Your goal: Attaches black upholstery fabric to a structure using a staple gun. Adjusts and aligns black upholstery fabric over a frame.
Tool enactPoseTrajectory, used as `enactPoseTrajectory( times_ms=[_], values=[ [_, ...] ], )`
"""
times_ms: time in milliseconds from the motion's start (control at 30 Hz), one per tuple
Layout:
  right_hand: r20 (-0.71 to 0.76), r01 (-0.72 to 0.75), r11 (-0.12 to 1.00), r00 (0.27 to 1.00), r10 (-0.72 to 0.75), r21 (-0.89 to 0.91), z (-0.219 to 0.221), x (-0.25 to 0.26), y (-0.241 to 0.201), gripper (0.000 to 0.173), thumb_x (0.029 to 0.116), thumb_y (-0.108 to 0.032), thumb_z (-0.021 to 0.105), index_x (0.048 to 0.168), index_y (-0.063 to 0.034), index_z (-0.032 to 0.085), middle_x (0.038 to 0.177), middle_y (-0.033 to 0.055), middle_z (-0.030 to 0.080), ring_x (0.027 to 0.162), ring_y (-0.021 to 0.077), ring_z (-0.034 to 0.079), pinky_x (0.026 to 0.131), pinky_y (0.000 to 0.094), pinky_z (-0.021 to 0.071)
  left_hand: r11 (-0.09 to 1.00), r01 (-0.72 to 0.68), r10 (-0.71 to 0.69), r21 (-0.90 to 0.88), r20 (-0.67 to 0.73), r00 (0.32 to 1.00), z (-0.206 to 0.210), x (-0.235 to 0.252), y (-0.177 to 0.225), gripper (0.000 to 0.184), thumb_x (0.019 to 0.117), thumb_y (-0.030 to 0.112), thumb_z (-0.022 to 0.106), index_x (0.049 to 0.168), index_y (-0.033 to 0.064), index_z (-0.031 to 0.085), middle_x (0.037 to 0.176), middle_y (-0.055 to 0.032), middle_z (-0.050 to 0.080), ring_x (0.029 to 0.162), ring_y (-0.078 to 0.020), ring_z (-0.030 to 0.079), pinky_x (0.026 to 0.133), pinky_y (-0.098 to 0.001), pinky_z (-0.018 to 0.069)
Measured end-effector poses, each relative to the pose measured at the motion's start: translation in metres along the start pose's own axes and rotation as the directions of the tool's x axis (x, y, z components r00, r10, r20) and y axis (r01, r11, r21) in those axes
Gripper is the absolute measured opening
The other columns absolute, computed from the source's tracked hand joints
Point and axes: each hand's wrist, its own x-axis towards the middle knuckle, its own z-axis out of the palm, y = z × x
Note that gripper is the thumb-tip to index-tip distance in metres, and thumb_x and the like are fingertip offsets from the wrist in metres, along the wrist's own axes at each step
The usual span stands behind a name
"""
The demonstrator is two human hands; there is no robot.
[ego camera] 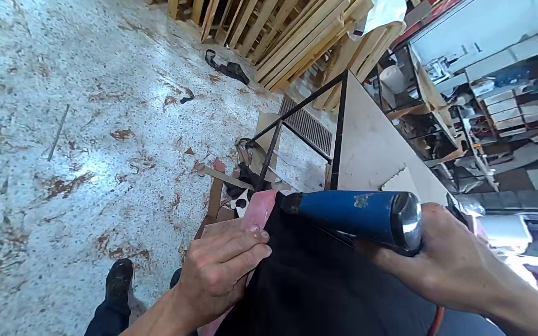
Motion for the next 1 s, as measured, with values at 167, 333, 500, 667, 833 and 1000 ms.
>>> enactPoseTrajectory(
  times_ms=[167,333,500,667,833,1000],
  values=[
    [0.037,-0.004,1.000,0.999,0.004,-0.017,0.006,0.005,-0.005,0.013,0.0807,-0.048,0.067,0.077,-0.0357,0.064,0.064,-0.0221,0.057,0.058,-0.0088,0.057,0.046,0.0186,0.0465,0.999,0.035,-0.035,0.015,-0.019,0.999,0.001,-0.005,-0.001,0.022,0.1017,0.013,0.057,0.112,0.0156,0.076,0.120,-0.0034,0.076,0.113,-0.0159,0.072,0.099,-0.0305,0.0583],
    [0.057,-0.006,1.000,0.998,0.006,0.008,0.013,0.005,-0.001,0.013,0.0817,-0.048,0.067,0.080,-0.0353,0.066,0.066,-0.0218,0.059,0.060,-0.0079,0.058,0.048,0.0190,0.0485,0.999,0.023,-0.022,0.024,-0.017,1.000,0.002,-0.008,-0.001,0.023,0.1005,0.011,0.057,0.113,0.0162,0.076,0.119,-0.0026,0.076,0.113,-0.0154,0.072,0.099,-0.0304,0.0581],
    [0.068,-0.019,1.000,0.998,0.018,0.006,0.015,0.008,-0.003,0.012,0.0815,-0.047,0.067,0.081,-0.0353,0.066,0.067,-0.0216,0.060,0.060,-0.0075,0.059,0.048,0.0191,0.0495,1.000,0.011,-0.010,0.023,-0.024,1.000,0.001,-0.009,0.000,0.023,0.1008,0.010,0.057,0.113,0.0152,0.076,0.117,-0.0033,0.076,0.113,-0.0157,0.072,0.099,-0.0298,0.0580],
    [0.055,-0.039,0.998,0.998,0.042,-0.042,0.011,0.005,-0.006,0.011,0.0796,-0.045,0.067,0.078,-0.0343,0.065,0.065,-0.0208,0.058,0.059,-0.0064,0.058,0.047,0.0220,0.0484,1.000,0.015,-0.015,0.025,-0.005,1.000,-0.003,-0.007,0.006,0.024,0.1004,0.009,0.057,0.113,0.0147,0.076,0.118,-0.0027,0.076,0.114,-0.0145,0.072,0.100,-0.0294,0.0574],
    [0.024,0.054,0.994,0.998,-0.052,-0.092,-0.002,-0.010,0.002,0.019,0.0806,-0.050,0.068,0.090,-0.0333,0.066,0.075,-0.0216,0.062,0.068,-0.0082,0.061,0.054,0.0198,0.0531,0.998,0.026,-0.026,0.059,-0.009,1.000,-0.005,-0.009,0.012,0.024,0.1016,0.010,0.056,0.114,0.0161,0.076,0.120,-0.0002,0.076,0.116,-0.0126,0.070,0.101,-0.0278,0.0568],
    [0.046,0.078,0.992,0.996,-0.073,-0.100,0.014,-0.013,-0.006,0.022,0.0821,-0.052,0.068,0.088,-0.0308,0.068,0.072,-0.0207,0.061,0.066,-0.0089,0.060,0.051,0.0206,0.0511,0.998,0.030,-0.030,0.062,-0.009,1.000,-0.006,-0.009,0.014,0.024,0.1018,0.010,0.056,0.114,0.0153,0.076,0.119,0.0001,0.076,0.116,-0.0122,0.070,0.100,-0.0275,0.0568]
  ],
)
